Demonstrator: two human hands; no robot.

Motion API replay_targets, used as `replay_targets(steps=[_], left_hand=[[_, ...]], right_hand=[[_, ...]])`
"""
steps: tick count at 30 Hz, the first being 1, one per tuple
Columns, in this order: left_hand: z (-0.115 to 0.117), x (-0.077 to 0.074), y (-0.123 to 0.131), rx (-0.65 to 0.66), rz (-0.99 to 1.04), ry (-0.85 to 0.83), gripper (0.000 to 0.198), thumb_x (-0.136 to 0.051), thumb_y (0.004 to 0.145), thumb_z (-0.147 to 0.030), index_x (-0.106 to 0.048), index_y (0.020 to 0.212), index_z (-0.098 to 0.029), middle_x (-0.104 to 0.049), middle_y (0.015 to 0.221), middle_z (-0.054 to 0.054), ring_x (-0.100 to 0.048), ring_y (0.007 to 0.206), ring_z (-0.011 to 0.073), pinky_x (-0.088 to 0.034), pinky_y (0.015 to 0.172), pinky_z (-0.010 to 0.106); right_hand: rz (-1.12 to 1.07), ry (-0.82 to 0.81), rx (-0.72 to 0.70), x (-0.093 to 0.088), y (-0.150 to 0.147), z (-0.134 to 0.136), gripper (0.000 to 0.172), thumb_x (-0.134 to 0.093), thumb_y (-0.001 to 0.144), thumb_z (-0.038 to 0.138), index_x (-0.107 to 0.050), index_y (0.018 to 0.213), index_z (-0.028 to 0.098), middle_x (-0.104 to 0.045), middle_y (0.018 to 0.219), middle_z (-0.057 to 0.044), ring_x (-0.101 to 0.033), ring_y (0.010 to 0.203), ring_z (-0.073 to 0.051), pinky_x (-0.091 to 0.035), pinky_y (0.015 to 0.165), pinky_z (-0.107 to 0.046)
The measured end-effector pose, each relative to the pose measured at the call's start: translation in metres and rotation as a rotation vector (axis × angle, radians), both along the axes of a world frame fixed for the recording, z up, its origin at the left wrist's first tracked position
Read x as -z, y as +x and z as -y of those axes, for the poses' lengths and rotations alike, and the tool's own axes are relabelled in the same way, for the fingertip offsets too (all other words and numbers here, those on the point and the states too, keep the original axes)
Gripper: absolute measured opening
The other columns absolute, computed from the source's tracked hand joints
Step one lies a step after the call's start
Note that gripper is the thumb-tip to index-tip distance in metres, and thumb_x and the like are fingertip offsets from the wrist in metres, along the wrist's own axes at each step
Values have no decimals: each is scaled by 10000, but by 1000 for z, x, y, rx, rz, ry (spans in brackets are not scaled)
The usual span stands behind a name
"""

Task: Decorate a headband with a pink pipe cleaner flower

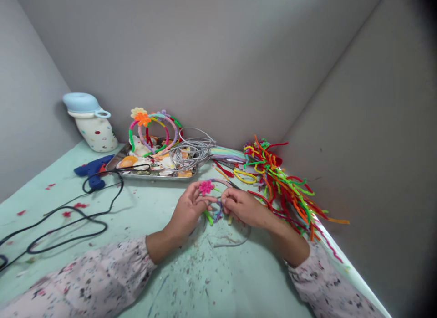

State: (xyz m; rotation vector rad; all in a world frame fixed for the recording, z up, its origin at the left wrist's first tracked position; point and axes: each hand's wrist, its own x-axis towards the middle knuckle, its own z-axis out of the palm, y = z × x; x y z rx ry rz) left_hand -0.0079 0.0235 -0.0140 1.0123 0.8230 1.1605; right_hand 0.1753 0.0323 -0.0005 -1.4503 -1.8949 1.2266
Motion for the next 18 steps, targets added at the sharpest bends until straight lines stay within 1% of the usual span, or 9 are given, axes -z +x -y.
replay_targets(steps=[3,5,6,8,11,12,13,15,18], left_hand=[[-2,4,-2,-1,18,10,406,-605,744,-130,-451,1117,-176,-585,1143,99,-656,877,171,-497,661,246],[-3,6,-3,-13,18,33,374,-594,765,-138,-466,1115,-177,-589,1141,91,-656,877,165,-493,657,239],[-3,7,-4,-21,17,46,362,-589,775,-143,-474,1117,-181,-591,1144,87,-657,874,161,-491,658,237],[-3,7,-5,-40,27,72,353,-587,789,-156,-484,1125,-192,-597,1150,80,-659,876,160,-490,663,237],[-2,6,-6,-55,47,101,354,-598,792,-171,-492,1128,-200,-616,1128,73,-660,879,163,-495,682,246],[-2,5,-6,-58,45,107,354,-602,790,-174,-494,1126,-198,-621,1116,72,-659,876,163,-496,686,248],[-1,5,-6,-60,39,111,353,-606,789,-176,-495,1123,-196,-623,1107,72,-659,869,161,-498,688,250],[0,3,-6,-68,24,120,353,-613,785,-182,-498,1119,-194,-625,1093,69,-656,854,159,-498,690,254],[1,0,-6,-87,9,130,357,-625,780,-200,-507,1116,-201,-613,1125,69,-654,849,160,-498,687,262]], right_hand=[[132,213,90,-1,11,-7,93,-516,819,237,-589,851,189,-593,698,19,-482,582,-103,-349,528,-210],[203,326,114,-4,15,-8,130,-565,792,229,-623,903,194,-596,722,19,-485,614,-112,-351,557,-218],[235,347,89,-6,16,-7,138,-578,791,232,-639,910,200,-600,732,16,-487,618,-113,-350,566,-221],[284,352,-13,-9,12,-1,119,-600,792,236,-669,886,214,-610,756,10,-504,634,-115,-355,589,-224],[330,392,-181,-9,1,11,179,-612,790,192,-678,949,243,-615,830,-4,-543,726,-131,-371,658,-230],[357,408,-204,-8,-2,14,192,-608,789,174,-677,953,246,-613,840,-8,-547,749,-137,-372,673,-234],[384,421,-215,-8,-4,15,180,-601,791,161,-678,933,240,-609,842,-13,-548,759,-141,-371,681,-237],[424,434,-190,-7,-2,14,137,-577,802,149,-674,869,218,-608,841,-23,-544,747,-142,-365,673,-241],[426,464,-72,-13,10,5,92,-558,823,185,-649,835,193,-621,830,-35,-533,728,-148,-358,652,-250]])
